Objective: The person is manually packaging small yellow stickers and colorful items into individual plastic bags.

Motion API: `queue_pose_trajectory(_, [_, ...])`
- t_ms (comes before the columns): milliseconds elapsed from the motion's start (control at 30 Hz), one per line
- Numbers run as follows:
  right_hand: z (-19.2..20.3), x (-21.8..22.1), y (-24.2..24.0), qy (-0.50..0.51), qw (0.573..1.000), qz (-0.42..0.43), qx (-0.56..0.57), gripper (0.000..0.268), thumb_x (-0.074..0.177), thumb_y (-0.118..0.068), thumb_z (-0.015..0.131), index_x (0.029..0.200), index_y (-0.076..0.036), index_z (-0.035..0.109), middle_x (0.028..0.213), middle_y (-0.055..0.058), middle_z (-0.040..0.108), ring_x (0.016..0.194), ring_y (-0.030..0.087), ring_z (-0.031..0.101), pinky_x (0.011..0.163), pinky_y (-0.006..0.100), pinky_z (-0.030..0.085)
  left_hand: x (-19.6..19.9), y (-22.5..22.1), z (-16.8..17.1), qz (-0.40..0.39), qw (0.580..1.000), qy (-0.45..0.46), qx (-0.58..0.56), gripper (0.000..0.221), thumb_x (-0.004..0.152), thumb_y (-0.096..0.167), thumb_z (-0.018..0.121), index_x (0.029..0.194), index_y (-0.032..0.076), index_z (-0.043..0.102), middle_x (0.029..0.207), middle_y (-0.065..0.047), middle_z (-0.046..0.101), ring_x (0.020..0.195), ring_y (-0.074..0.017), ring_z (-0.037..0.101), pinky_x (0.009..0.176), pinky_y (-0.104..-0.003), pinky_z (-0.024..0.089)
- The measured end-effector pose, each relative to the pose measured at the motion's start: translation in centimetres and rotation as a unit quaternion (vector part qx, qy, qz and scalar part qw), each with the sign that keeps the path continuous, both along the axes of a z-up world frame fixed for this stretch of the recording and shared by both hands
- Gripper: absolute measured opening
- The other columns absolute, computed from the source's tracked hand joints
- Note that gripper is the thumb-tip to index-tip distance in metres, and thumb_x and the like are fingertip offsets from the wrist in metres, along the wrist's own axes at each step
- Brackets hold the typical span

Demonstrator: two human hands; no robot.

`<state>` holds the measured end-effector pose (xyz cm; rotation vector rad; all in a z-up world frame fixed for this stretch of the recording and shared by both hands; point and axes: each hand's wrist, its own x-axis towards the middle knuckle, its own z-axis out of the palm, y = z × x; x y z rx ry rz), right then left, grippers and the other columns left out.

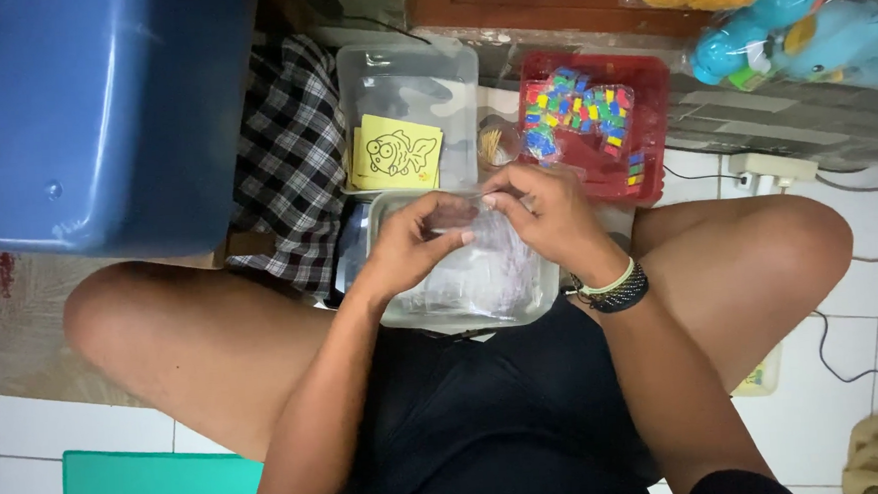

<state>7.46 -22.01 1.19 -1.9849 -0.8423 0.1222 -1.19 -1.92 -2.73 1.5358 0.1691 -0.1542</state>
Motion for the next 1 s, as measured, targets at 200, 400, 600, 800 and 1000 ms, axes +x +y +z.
queue_pose_trajectory(200, [0.2, -0.4, 1.1, -0.004, 0.996, -0.068, 0.061, 0.025, 0.089, -0.003, 0.08, 0.111, -0.009, 0.07, 0.101, 0.008, 0.075, 0.091, 0.026, 0.073, 0.08, 0.035, 0.06, -0.2, -0.5, -1.1, 0.024, 0.996, 0.058, -0.058, 0.023, 0.092, 0.002, 0.071, 0.114, -0.003, 0.074, 0.1, -0.024, 0.077, 0.091, -0.0219, 0.073, 0.08, -0.035, 0.065])
queue_pose_trajectory(400, [0.3, 0.1, 0.8, 0.003, 0.999, 0.015, 0.037, 0.029, 0.081, -0.009, 0.087, 0.106, -0.007, 0.07, 0.122, 0.016, 0.063, 0.107, 0.039, 0.067, 0.087, 0.05, 0.057, 0.2, 0.3, -1.9, 0.055, 0.996, 0.046, -0.059, 0.023, 0.089, 0.002, 0.075, 0.112, 0.0, 0.074, 0.099, -0.023, 0.077, 0.088, -0.0199, 0.075, 0.079, -0.031, 0.066])
queue_pose_trajectory(600, [-0.2, 0.1, 1.4, 0.093, 0.992, 0.01, 0.085, 0.015, 0.088, -0.003, 0.079, 0.102, -0.004, 0.074, 0.11, 0.017, 0.071, 0.1, 0.03, 0.072, 0.084, 0.041, 0.059, -0.3, 3.0, 1.4, 0.138, 0.967, -0.07, 0.202, 0.02, 0.087, 0.015, 0.082, 0.105, 0.024, 0.079, 0.087, -0.003, 0.08, 0.082, -0.0182, 0.078, 0.076, -0.033, 0.061])
queue_pose_trajectory(800, [-3.4, 3.0, 3.7, 0.146, 0.983, -0.047, 0.102, 0.019, 0.093, -0.001, 0.074, 0.112, -0.003, 0.074, 0.097, 0.012, 0.07, 0.087, 0.018, 0.067, 0.076, 0.032, 0.06, -1.0, 5.7, 5.3, 0.265, 0.955, -0.12, 0.052, 0.016, 0.094, 0.004, 0.076, 0.109, 0.002, 0.073, 0.096, -0.016, 0.079, 0.086, -0.0197, 0.077, 0.074, -0.029, 0.064])
queue_pose_trajectory(1000, [-10.2, 6.0, 11.4, 0.019, 0.993, -0.014, -0.119, 0.039, 0.08, -0.012, 0.082, 0.117, -0.008, 0.07, 0.106, 0.016, 0.067, 0.098, 0.039, 0.072, 0.082, 0.05, 0.062, -0.9, 6.0, 4.7, 0.261, 0.952, -0.131, 0.095, 0.014, 0.091, 0.006, 0.078, 0.104, 0.005, 0.076, 0.084, -0.014, 0.078, 0.076, -0.0148, 0.07, 0.073, -0.031, 0.058])
